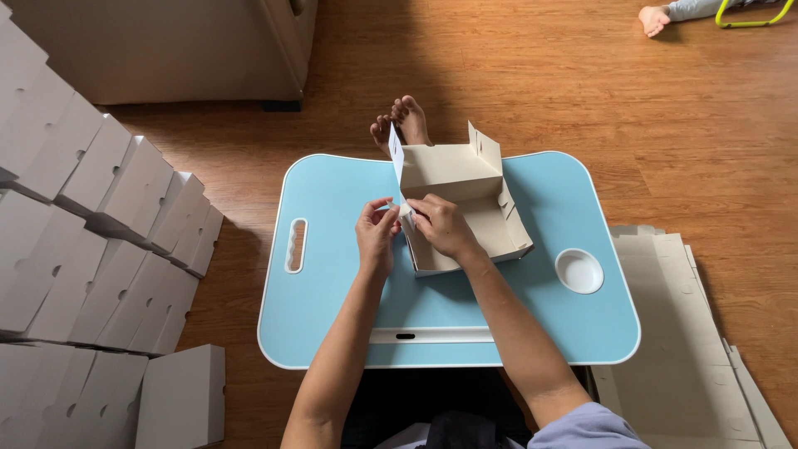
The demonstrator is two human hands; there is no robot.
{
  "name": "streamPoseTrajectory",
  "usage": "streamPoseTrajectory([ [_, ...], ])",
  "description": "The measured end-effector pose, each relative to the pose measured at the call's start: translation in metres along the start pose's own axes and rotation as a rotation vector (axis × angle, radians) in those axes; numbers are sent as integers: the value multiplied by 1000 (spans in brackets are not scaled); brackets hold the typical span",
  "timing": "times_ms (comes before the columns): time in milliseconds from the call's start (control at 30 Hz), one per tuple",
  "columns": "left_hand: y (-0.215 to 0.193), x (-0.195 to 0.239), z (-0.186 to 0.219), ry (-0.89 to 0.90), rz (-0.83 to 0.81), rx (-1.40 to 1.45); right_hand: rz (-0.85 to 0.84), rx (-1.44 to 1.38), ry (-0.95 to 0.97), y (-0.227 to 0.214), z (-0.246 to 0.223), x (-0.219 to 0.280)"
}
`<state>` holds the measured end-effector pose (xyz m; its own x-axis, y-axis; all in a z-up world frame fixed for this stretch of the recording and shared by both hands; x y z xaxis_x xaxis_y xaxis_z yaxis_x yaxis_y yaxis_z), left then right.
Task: Assembling a cardboard box by folding a flat sheet and tucking in the flaps on a portable desk.
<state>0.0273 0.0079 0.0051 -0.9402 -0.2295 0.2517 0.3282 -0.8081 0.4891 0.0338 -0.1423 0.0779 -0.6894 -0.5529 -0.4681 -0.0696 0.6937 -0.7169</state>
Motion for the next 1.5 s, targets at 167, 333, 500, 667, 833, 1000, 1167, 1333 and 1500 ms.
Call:
streamPoseTrajectory([
  [167, 0, 4, 3, -37, -1, 53, -35, 24, 13, -1, -4, 1],
  [333, 1, 2, 1, -55, -3, 88, -40, 14, 42, 0, -4, 0],
  [500, 5, 10, 7, -52, -20, 106, -107, 23, -40, 5, -10, 2],
  [667, 3, 5, 4, -2, -29, 36, -145, -5, -52, 6, -8, 2],
  [833, 3, 9, 10, 87, -16, -120, -193, -30, -52, 5, -14, 0],
  [1000, -8, -4, -1, 304, 89, -445, -172, -136, -114, -5, -24, -1],
  [1167, -13, -12, -5, 336, 99, -520, 269, -473, -74, -52, 5, 5],
  [1333, -19, -29, -7, 344, 108, -583, 760, -468, 204, -101, 58, 41],
  [1500, -9, -16, 4, 337, 99, -601, 794, -434, 428, -89, 102, 70],
])
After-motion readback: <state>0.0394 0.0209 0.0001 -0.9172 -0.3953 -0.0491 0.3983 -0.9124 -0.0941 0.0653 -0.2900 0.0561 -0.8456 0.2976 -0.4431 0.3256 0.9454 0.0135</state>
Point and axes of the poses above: each hand's wrist, its own x-axis away from the middle knuckle, its own y-axis out of the palm, z = x × y, the point moved 3 cm from there along -x, towards the middle knuckle, and after that the axes turned 12 degrees about -y, right-handed, at the moved point
